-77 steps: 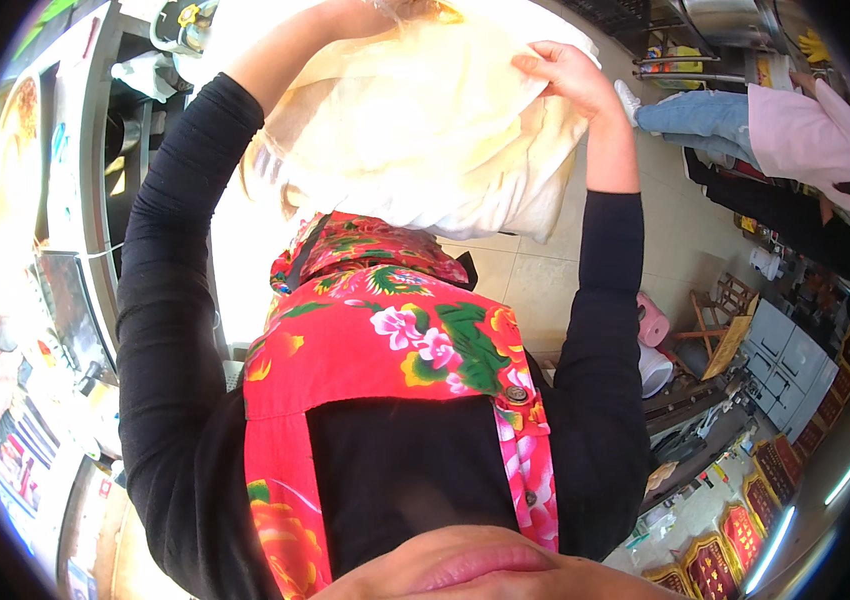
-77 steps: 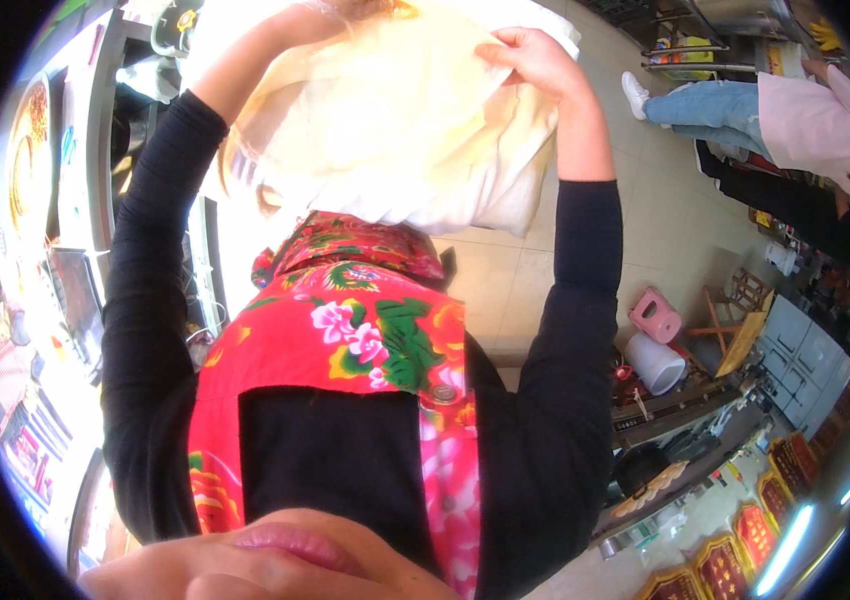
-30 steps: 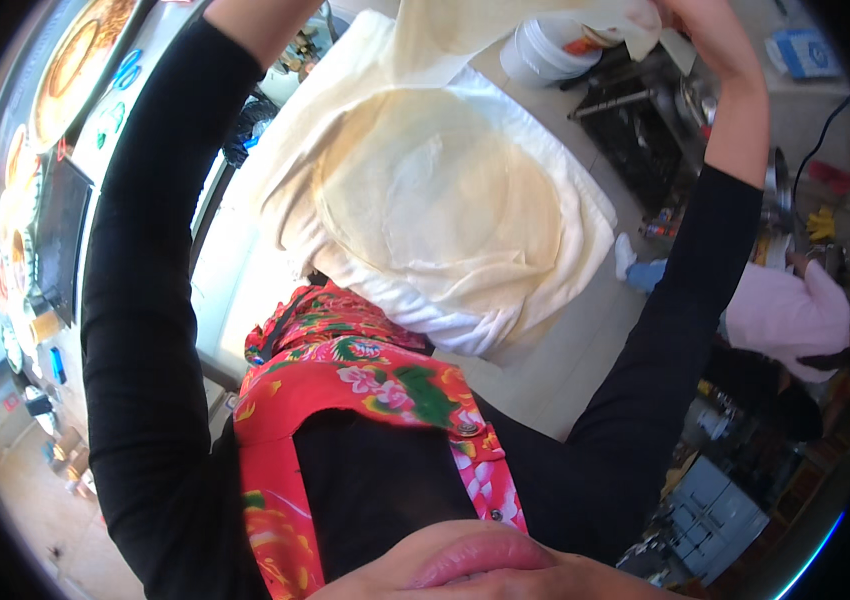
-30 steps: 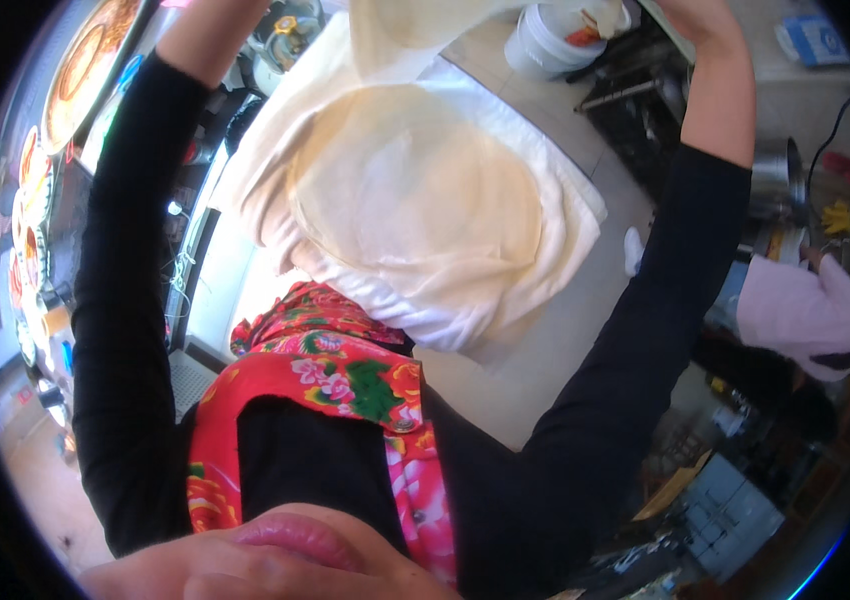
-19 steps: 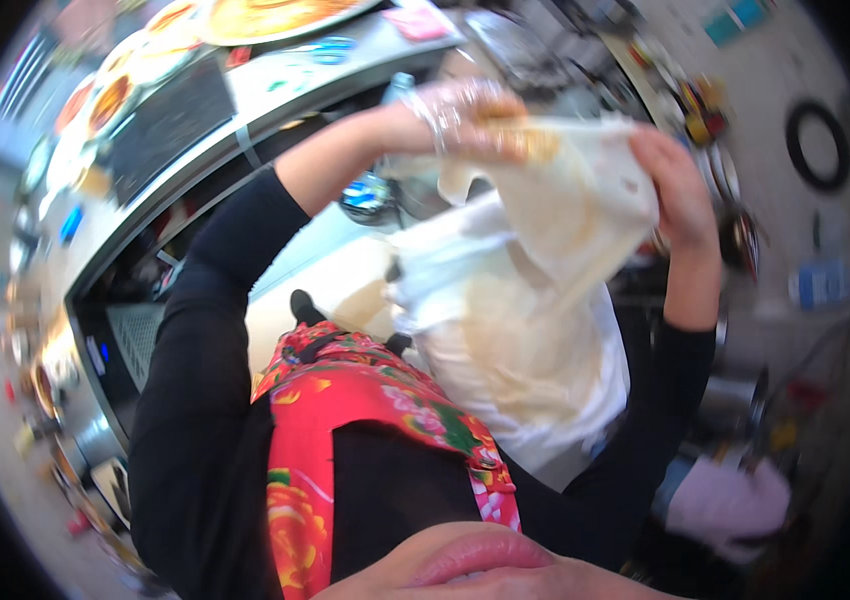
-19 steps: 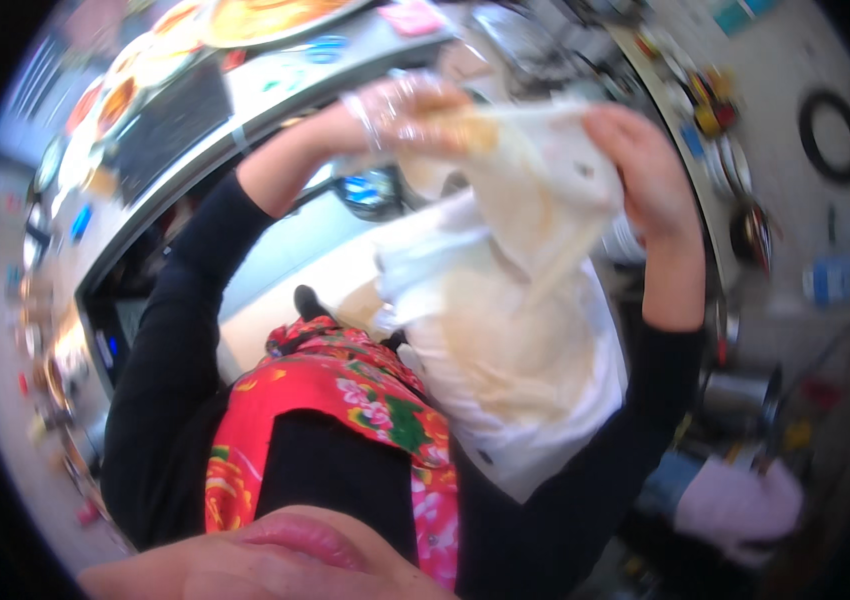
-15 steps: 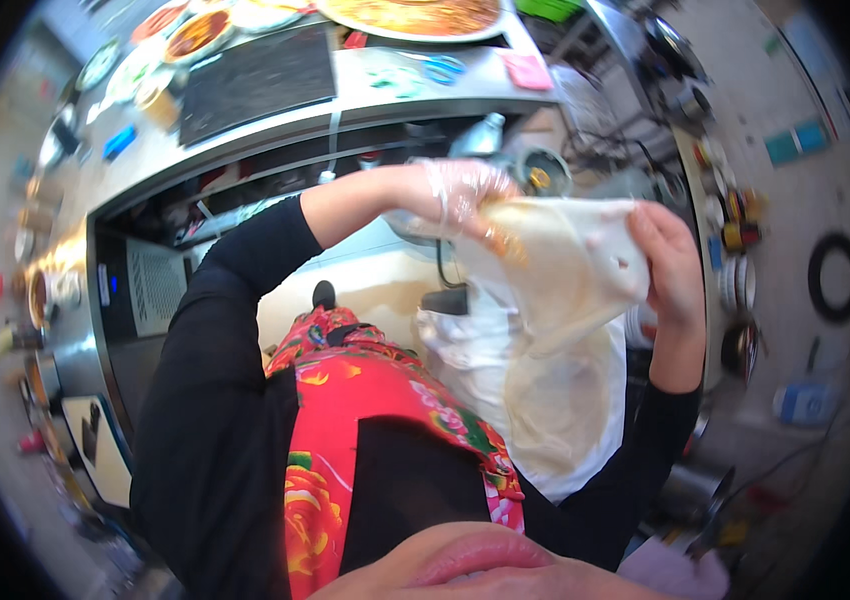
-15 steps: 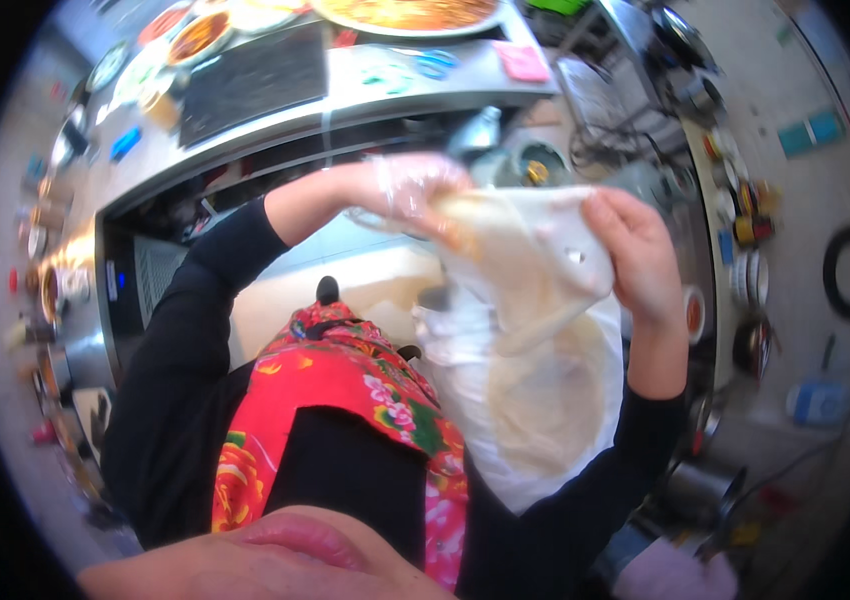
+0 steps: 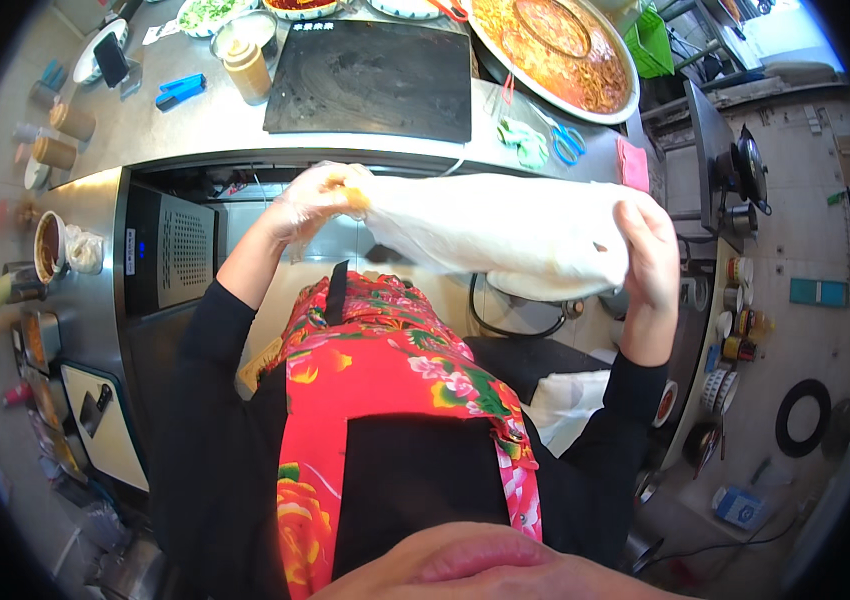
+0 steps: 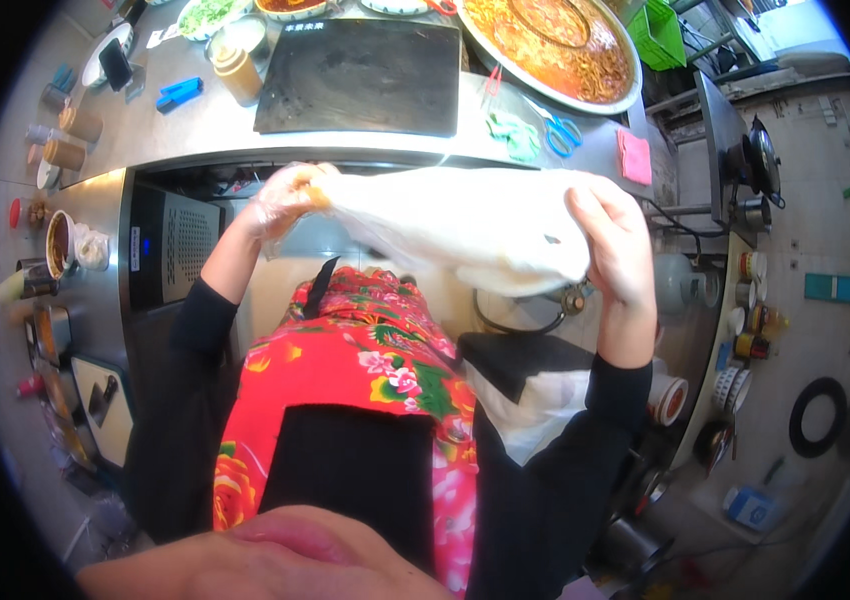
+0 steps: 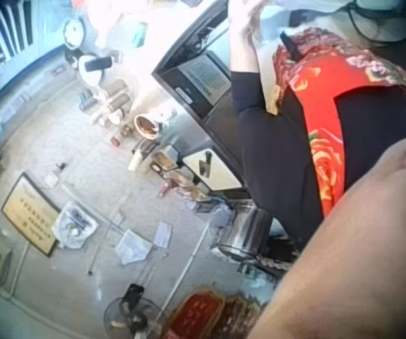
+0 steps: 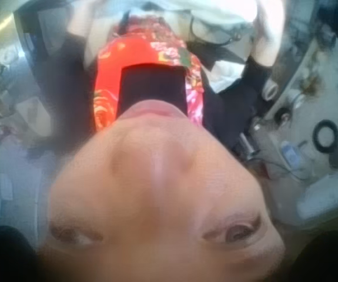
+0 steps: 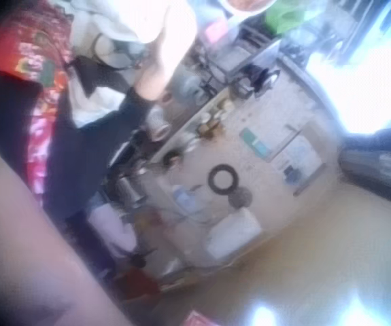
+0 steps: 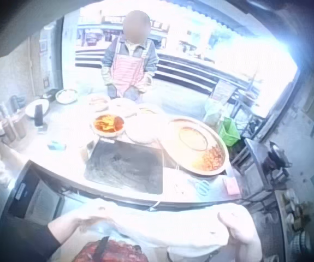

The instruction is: The person assembles food wraps by spreading sauce on a flatbread, adding shredded ingredients and sauces, then rolling and bagging the wraps. They repeat this process multiple times, handling dough, sauces, and fillings.

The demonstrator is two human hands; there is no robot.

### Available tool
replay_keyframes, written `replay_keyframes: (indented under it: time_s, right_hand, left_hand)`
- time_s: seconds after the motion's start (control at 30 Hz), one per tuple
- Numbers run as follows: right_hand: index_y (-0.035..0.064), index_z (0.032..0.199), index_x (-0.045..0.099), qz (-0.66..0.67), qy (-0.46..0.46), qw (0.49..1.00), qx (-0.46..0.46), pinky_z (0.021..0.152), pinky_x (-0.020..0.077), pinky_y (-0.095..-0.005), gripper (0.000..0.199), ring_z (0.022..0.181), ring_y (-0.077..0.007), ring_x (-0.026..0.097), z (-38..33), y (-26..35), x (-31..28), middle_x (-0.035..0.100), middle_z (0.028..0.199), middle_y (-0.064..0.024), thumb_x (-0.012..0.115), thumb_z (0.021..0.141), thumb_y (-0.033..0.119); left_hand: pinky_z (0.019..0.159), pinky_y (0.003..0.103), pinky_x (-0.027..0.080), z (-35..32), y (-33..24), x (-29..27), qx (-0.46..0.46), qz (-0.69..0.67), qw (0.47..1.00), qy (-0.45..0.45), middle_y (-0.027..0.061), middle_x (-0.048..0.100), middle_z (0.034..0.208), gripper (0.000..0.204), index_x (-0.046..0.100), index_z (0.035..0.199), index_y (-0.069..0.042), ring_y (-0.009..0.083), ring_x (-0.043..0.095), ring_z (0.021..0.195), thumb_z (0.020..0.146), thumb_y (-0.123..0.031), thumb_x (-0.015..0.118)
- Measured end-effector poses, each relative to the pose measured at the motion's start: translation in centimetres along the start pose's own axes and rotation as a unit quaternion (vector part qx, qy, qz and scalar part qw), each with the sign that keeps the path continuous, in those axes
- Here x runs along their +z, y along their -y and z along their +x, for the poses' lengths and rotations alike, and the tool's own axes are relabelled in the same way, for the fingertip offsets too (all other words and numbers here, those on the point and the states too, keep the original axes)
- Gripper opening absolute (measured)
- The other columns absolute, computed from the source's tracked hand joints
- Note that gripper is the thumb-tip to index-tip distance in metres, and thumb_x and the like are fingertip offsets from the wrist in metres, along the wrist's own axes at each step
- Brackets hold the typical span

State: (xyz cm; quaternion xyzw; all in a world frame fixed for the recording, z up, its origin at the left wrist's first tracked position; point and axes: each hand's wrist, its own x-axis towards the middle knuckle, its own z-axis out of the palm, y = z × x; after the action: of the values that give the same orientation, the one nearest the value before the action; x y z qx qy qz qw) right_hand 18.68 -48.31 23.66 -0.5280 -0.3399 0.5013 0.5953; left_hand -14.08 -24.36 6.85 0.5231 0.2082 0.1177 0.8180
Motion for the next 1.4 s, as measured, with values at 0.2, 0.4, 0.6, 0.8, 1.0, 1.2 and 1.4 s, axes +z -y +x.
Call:
replay_keyframes:
  time_s: [0.2, 0.4, 0.6, 0.8, 1.0, 1.2, 1.4]
  right_hand:
    - [-0.004, 0.11, 0.067, -0.356, -0.081, 0.93, -0.049, 0.077, 0.0463, -0.0233, 0.029, 0.085, -0.0086, 0.058, 15.6, -2.1, -2.6, 0.067, 0.096, -0.0054, 0.064, 0.094, 0.021]
    - [-0.0025, 0.108, 0.068, -0.374, -0.068, 0.887, -0.263, 0.07, 0.0476, -0.0256, 0.027, 0.075, -0.0095, 0.058, 29.0, -5.4, -6.4, 0.066, 0.087, -0.003, 0.064, 0.094, 0.02]
    - [0.0062, 0.104, 0.07, -0.604, 0.094, 0.769, -0.185, 0.084, 0.0507, -0.0372, 0.025, 0.094, -0.031, 0.065, 29.3, -10.0, -0.3, 0.069, 0.094, -0.0158, 0.054, 0.093, 0.022]
    - [0.0188, 0.131, 0.059, -0.764, 0.203, 0.56, -0.248, 0.107, 0.0382, -0.0496, 0.039, 0.122, -0.0277, 0.054, 24.3, -14.2, -3.3, 0.056, 0.136, -0.0089, 0.048, 0.093, 0.023]
    - [0.0108, 0.117, 0.064, -0.652, 0.186, 0.732, -0.064, 0.088, 0.0468, -0.0418, 0.03, 0.107, -0.0269, 0.06, 25.5, -17.0, -1.1, 0.061, 0.118, -0.0095, 0.06, 0.088, 0.016]
    - [0.0085, 0.099, 0.062, -0.611, 0.147, 0.734, -0.258, 0.074, 0.0491, -0.04, 0.014, 0.083, -0.0294, 0.063, 31.3, -18.7, 9.6, 0.06, 0.086, -0.0104, 0.064, 0.088, 0.016]
    - [0.008, 0.104, 0.063, -0.547, 0.201, 0.781, -0.225, 0.078, 0.05, -0.0405, 0.016, 0.086, -0.0308, 0.062, 32.3, -23.1, 9.1, 0.062, 0.092, -0.0121, 0.061, 0.09, 0.016]
  left_hand:
    - [0.089, 0.03, 0.051, 6.3, -3.7, -6.9, 0.108, -0.083, 0.966, -0.219, 0.0071, 0.064, 0.116, 0.035, 0.059, 0.123, -0.004, 0.0162, 0.062, 0.103, 0.093, -0.021, 0.066]
    - [0.094, 0.034, 0.048, 12.4, -11.7, -17.5, 0.295, 0.473, 0.769, -0.313, 0.0097, 0.064, 0.119, 0.038, 0.06, 0.128, -0.005, 0.0198, 0.06, 0.107, 0.097, -0.029, 0.06]
    - [0.088, 0.034, 0.048, 10.3, -9.0, -16.0, 0.133, 0.711, 0.617, -0.31, 0.012, 0.068, 0.109, 0.033, 0.067, 0.119, -0.008, 0.0252, 0.063, 0.098, 0.095, -0.028, 0.057]
    - [0.082, 0.034, 0.049, 7.0, -2.4, -16.5, -0.02, 0.519, 0.828, -0.21, 0.0119, 0.066, 0.099, 0.026, 0.068, 0.11, -0.006, 0.0257, 0.061, 0.089, 0.098, -0.024, 0.052]
    - [0.091, 0.035, 0.05, 5.6, -3.3, -15.7, -0.045, 0.477, 0.852, -0.209, 0.0153, 0.067, 0.109, 0.024, 0.066, 0.113, -0.005, 0.0261, 0.064, 0.101, 0.095, -0.017, 0.057]
    - [0.077, 0.04, 0.052, 11.2, -1.5, -12.7, 0.159, 0.669, 0.705, -0.174, 0.017, 0.065, 0.098, 0.021, 0.064, 0.107, -0.006, 0.0331, 0.063, 0.087, 0.086, -0.011, 0.062]
    - [0.067, 0.043, 0.05, 12.7, 0.4, -12.6, 0.167, 0.611, 0.76, -0.145, 0.0144, 0.059, 0.078, 0.013, 0.059, 0.092, -0.006, 0.0339, 0.06, 0.075, 0.08, -0.008, 0.062]
